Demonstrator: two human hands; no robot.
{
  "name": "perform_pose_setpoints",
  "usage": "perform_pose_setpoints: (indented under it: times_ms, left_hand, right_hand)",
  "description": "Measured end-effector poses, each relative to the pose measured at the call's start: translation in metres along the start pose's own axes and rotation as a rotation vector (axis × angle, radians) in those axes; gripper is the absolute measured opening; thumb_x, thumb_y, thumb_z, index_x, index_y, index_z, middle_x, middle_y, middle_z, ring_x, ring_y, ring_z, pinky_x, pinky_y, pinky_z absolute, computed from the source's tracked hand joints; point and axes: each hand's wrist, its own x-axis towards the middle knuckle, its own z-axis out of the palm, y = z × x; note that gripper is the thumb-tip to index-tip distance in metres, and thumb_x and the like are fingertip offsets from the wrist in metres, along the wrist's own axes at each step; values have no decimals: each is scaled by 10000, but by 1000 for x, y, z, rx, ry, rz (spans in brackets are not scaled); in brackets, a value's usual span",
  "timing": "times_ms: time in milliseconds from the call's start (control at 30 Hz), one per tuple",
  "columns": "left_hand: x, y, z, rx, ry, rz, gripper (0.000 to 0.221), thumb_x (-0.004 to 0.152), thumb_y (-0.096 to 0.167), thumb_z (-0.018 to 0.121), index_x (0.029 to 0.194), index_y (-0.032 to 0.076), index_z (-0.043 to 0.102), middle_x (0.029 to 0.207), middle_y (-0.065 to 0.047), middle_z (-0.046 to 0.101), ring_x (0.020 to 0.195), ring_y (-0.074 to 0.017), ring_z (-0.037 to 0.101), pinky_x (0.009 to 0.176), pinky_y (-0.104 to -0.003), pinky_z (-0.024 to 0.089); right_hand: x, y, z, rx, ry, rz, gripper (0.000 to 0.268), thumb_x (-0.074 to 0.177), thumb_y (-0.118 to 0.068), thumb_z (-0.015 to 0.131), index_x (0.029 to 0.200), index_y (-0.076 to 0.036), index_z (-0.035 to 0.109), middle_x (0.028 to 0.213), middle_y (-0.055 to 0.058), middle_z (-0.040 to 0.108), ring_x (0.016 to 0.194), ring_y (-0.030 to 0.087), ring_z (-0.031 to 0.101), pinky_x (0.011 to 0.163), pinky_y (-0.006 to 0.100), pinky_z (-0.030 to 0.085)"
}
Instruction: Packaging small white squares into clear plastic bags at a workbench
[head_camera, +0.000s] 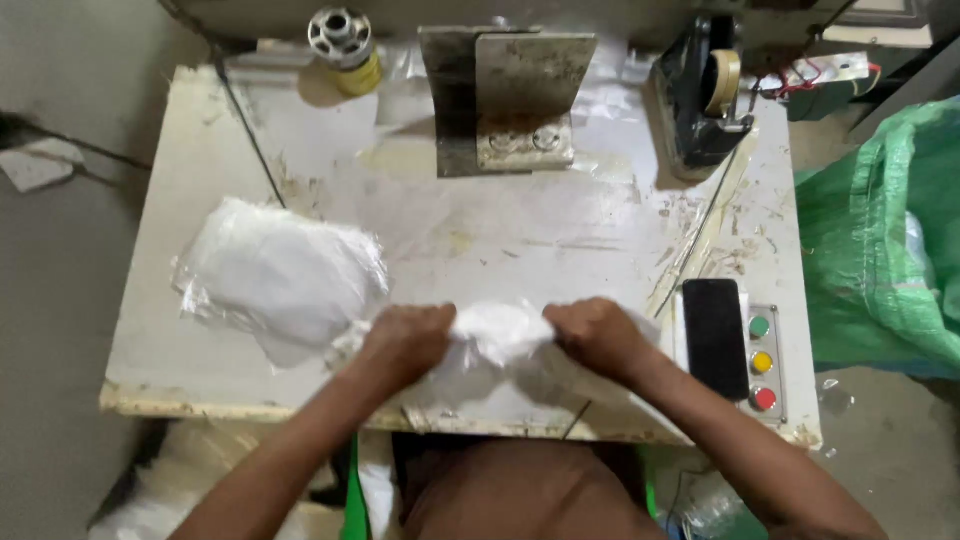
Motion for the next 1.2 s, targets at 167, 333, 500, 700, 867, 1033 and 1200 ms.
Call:
perform_pose_setpoints:
  times_ms: [167,333,500,700,867,1033,1200]
  left_hand:
    - [15,-6,-36,-52,-65,-45,122,878,314,584,957,222,597,645,-10,603,567,-288,681,505,-460,530]
    - [31,12,-38,-117,-63,3,123,924,324,518,853,240,573,564,17,576,497,-257,674,453,-420,506]
    - [8,-5,6,125,-39,43,114,882,345,531,975,297,576,655,30,589,555,-232,666,495,-422,506]
    - [30,-24,-53,-133,-210,-112,233,958,441,514,937,212,553,721,-60,659,703,-338,733,624,-496,562]
    - [27,-15,-50,-102,-116,-39,208,973,387,476,842,241,545,600,4,602,556,-258,699,516,-413,538]
    - [23,-26,-39,140,50,91,120,909,385,544,940,274,577,681,22,598,591,-238,670,543,-423,509]
    - [25,-26,-59,-97,-34,-66,187,959,408,524,891,254,604,636,1,643,618,-269,727,551,-427,560]
  right_hand:
    - [-5,22,-2,-17,35,-11,67,911,-203,585,927,-147,618,546,24,525,505,247,627,509,386,539]
    - [10,7,-11,38,57,-64,111,947,-213,502,859,-206,569,545,-30,465,485,190,590,486,344,522]
    - [-6,16,10,49,61,12,102,915,-237,621,933,-143,656,575,52,583,554,273,665,547,428,566]
    - [5,30,-9,50,38,118,148,994,-312,575,958,-179,628,580,7,563,578,228,668,599,380,579]
    - [3,25,-6,62,72,14,109,949,-284,609,956,-181,641,588,22,576,575,235,661,570,393,580]
    - [5,27,-7,60,88,47,101,922,-228,640,888,-132,636,592,74,599,584,294,669,575,442,582]
    - [3,28,-11,43,73,63,179,967,-328,616,915,-158,632,595,39,578,596,260,666,593,407,581]
